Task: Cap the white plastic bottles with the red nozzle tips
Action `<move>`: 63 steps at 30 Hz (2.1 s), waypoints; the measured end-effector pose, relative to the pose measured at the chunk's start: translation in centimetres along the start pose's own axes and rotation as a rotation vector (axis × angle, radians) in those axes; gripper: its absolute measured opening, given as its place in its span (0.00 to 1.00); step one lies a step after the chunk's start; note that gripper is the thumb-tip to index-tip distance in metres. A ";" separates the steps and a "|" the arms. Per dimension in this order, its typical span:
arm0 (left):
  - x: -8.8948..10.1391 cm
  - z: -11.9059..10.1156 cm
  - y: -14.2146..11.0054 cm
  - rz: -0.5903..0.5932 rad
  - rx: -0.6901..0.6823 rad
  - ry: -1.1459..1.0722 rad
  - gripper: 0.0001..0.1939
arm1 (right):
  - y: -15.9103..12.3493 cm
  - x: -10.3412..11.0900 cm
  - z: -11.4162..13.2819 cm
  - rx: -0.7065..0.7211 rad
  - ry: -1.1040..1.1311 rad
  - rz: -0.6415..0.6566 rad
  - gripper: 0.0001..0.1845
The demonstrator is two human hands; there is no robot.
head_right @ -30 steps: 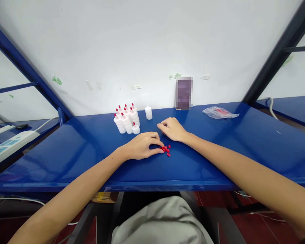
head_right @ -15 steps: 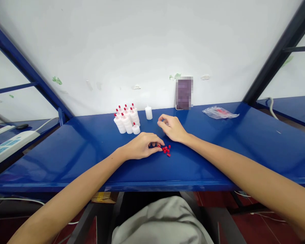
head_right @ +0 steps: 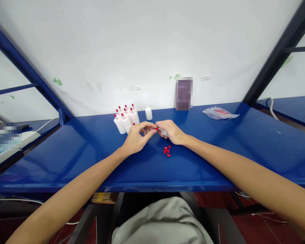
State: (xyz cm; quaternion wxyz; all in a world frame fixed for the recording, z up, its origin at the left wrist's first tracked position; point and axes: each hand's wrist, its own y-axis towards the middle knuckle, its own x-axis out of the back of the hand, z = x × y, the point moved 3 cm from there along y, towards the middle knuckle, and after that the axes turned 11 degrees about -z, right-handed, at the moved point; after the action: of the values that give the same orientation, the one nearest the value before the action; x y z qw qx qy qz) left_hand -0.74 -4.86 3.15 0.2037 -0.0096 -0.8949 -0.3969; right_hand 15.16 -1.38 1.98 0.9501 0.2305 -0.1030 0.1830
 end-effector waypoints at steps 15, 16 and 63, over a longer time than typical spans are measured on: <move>-0.6 0.5 -0.5 0.157 0.105 -0.044 0.07 | -0.5 -0.8 1.7 0.168 -0.202 0.051 0.12; -0.6 0.5 -0.6 0.167 0.123 -0.056 0.08 | -0.5 -0.8 1.8 0.192 -0.215 0.052 0.13; 1.8 -0.9 0.7 -0.184 0.110 -0.094 0.11 | 0.3 -0.9 0.3 -0.107 0.192 -0.017 0.12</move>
State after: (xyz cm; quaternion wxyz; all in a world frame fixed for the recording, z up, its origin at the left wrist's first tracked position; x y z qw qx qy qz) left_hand -1.98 -5.26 4.89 0.1244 0.0650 -0.9210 -0.3633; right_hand 14.21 -1.51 2.11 0.9681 0.1617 -0.0195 0.1905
